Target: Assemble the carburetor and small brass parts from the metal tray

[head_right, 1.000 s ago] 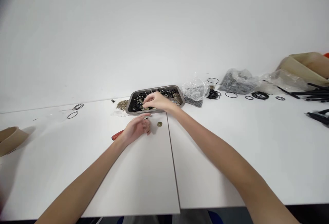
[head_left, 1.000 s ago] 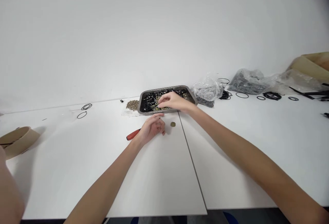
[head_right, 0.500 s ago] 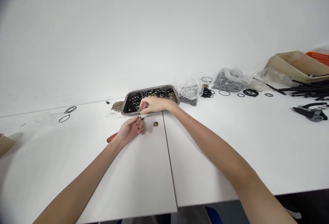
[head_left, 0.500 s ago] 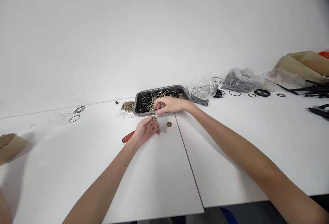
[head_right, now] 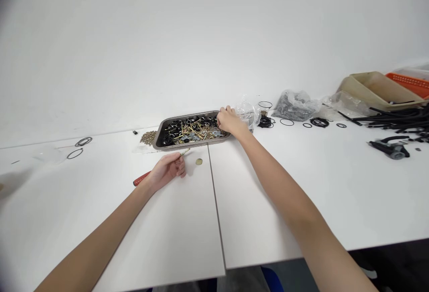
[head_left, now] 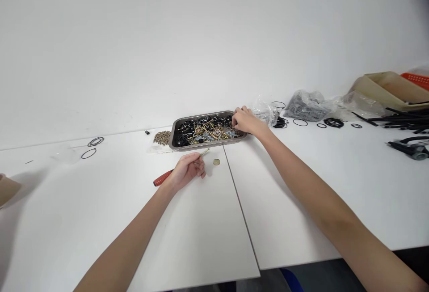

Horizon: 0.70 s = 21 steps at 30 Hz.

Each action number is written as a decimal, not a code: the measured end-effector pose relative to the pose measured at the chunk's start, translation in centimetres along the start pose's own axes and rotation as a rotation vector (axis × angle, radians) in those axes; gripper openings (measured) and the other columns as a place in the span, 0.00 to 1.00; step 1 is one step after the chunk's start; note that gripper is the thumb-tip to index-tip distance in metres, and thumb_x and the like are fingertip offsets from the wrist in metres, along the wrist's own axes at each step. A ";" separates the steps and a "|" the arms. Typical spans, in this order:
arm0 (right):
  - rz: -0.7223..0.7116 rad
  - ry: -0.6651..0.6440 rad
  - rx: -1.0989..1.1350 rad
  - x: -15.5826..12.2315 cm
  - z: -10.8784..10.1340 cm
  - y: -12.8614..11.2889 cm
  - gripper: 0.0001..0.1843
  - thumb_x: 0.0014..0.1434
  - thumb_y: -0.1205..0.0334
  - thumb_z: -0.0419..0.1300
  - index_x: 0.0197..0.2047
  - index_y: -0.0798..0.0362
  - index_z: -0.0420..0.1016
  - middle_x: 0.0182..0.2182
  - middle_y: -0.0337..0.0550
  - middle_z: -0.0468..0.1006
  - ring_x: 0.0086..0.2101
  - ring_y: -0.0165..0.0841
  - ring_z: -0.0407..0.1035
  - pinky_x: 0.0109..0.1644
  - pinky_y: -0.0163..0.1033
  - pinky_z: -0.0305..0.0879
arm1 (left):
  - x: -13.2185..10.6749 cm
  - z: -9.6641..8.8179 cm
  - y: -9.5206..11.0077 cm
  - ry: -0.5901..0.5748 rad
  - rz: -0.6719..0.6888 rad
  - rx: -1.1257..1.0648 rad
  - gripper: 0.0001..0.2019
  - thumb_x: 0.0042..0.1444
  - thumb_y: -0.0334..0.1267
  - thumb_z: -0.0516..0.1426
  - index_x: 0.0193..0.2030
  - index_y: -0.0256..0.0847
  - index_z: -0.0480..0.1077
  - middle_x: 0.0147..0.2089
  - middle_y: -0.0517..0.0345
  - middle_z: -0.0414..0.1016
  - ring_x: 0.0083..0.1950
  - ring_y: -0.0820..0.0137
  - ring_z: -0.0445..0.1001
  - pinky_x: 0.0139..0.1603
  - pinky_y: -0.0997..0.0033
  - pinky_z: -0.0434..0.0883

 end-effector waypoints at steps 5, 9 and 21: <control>0.001 -0.052 -0.067 0.0 1.5 -0.1 0.07 0.52 0.75 0.60 0.32 0.59 0.79 0.46 0.56 0.68 0.50 0.51 0.59 0.52 0.50 0.57 | 0.1 -0.1 0.0 -0.009 -0.003 -0.004 0.11 0.61 0.39 0.54 0.30 0.34 0.66 0.25 0.56 0.67 0.22 0.72 0.64 0.29 0.65 0.67; -0.008 -0.062 -0.090 0.1 1.8 -0.1 0.07 0.50 0.75 0.59 0.30 0.59 0.78 0.46 0.56 0.69 0.50 0.50 0.59 0.51 0.50 0.56 | 0.1 0.0 0.1 -0.007 0.000 -0.001 0.12 0.60 0.40 0.55 0.30 0.34 0.66 0.25 0.55 0.67 0.22 0.72 0.64 0.29 0.65 0.68; 0.006 -0.121 0.237 0.4 0.1 0.1 0.05 0.50 0.70 0.61 0.27 0.55 0.79 0.32 0.49 0.77 0.46 0.44 0.65 0.48 0.43 0.61 | -0.1 0.2 0.3 -0.034 0.032 0.016 0.12 0.59 0.40 0.55 0.29 0.34 0.66 0.26 0.55 0.67 0.23 0.71 0.66 0.29 0.65 0.69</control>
Point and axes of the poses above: each hand's wrist, its own x-axis towards the middle knuckle, its own z-axis out of the palm, y = z × x, the point moved 3 cm from there along x, towards the middle knuckle
